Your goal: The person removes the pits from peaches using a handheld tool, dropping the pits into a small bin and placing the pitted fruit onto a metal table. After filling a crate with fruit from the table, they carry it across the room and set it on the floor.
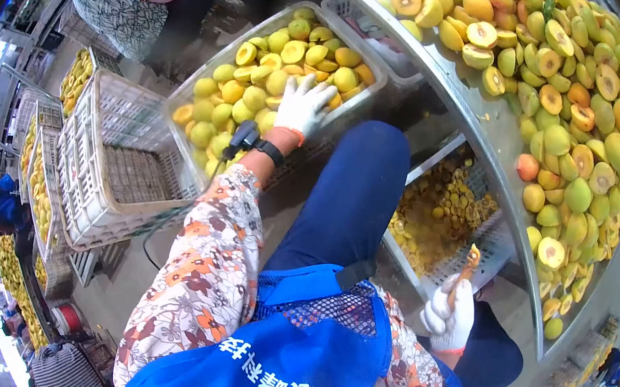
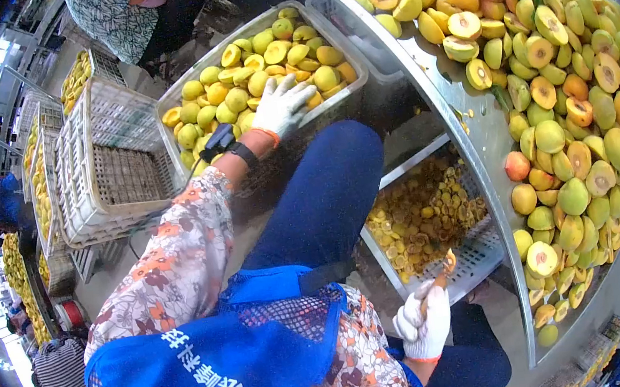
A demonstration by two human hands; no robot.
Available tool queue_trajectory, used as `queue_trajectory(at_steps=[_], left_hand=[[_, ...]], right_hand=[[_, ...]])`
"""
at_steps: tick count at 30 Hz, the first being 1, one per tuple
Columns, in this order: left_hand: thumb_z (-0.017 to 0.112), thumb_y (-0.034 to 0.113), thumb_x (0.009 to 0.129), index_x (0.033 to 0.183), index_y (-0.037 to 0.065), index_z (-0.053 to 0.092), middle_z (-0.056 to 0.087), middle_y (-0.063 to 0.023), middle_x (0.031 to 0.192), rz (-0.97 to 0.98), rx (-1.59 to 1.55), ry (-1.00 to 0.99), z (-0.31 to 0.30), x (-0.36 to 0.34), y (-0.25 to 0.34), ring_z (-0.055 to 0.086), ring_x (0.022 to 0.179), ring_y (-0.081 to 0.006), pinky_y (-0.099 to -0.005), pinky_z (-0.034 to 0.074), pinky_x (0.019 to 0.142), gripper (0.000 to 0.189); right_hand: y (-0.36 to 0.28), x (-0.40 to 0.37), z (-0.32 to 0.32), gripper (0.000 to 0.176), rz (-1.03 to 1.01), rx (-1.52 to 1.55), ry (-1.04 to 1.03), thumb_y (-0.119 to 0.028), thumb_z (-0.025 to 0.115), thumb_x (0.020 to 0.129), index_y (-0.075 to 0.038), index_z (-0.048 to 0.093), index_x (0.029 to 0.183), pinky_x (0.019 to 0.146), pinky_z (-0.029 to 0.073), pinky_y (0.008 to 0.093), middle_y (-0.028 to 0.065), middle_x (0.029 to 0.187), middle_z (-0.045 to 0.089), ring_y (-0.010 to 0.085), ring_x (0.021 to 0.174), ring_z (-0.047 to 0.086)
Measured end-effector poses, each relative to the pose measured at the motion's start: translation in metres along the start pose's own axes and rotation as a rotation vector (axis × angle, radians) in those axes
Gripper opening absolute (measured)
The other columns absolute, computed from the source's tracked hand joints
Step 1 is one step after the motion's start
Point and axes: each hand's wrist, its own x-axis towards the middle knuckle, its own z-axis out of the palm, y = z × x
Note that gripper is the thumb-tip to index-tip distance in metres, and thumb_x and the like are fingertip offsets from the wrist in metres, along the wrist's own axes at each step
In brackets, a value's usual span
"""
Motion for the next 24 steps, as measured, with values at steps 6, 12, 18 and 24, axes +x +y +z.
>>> queue_trajectory(at_steps=[6,12,18,24], left_hand=[[0.061,0.024,0.091,0.131,0.017,0.058,0.062,-0.0078,0.132,0.034,0.067,0.076,-0.001,0.013,0.001,0.051,0.129,-0.0292,-0.0538,0.038,0.103,0.041],[0.058,0.01,0.082,0.122,0.013,0.066,0.068,-0.0144,0.122,-0.415,-0.135,0.226,-0.042,0.005,-0.051,0.06,0.117,-0.0355,-0.0451,0.049,0.1,0.041],[0.062,0.029,0.086,0.132,0.022,0.063,0.066,-0.013,0.127,-0.695,0.06,-0.044,-0.035,-0.012,-0.11,0.061,0.118,-0.0332,-0.0453,0.049,0.098,0.047],[0.065,0.036,0.088,0.127,0.021,0.064,0.073,-0.0133,0.106,-0.667,-0.041,0.05,-0.05,0.015,-0.125,0.067,0.1,-0.0377,-0.0483,0.053,0.089,0.042]], right_hand=[[0.04,0.081,-0.038,0.037,-0.183,-1.289,0.335,-0.04,0.056,0.1,-0.004,0.052,0.11,0.049,0.044,0.0381,0.0115,0.071,0.058,0.0224,0.054,0.056],[0.033,0.073,-0.058,0.051,-0.043,-1.286,0.438,-0.046,0.056,0.097,0.003,0.054,0.112,0.074,0.048,0.0515,0.0318,0.088,0.064,0.0484,0.081,0.063],[0.054,0.081,-0.087,0.041,-0.182,-1.364,0.403,-0.04,0.058,0.098,0.0,0.053,0.101,0.047,0.04,0.0368,0.0115,0.067,0.055,0.0182,0.05,0.05],[0.05,0.07,-0.047,0.039,-0.028,-1.281,0.387,-0.04,0.057,0.099,0.0,0.054,0.101,0.049,0.042,0.037,0.0113,0.068,0.057,0.0198,0.053,0.055]])
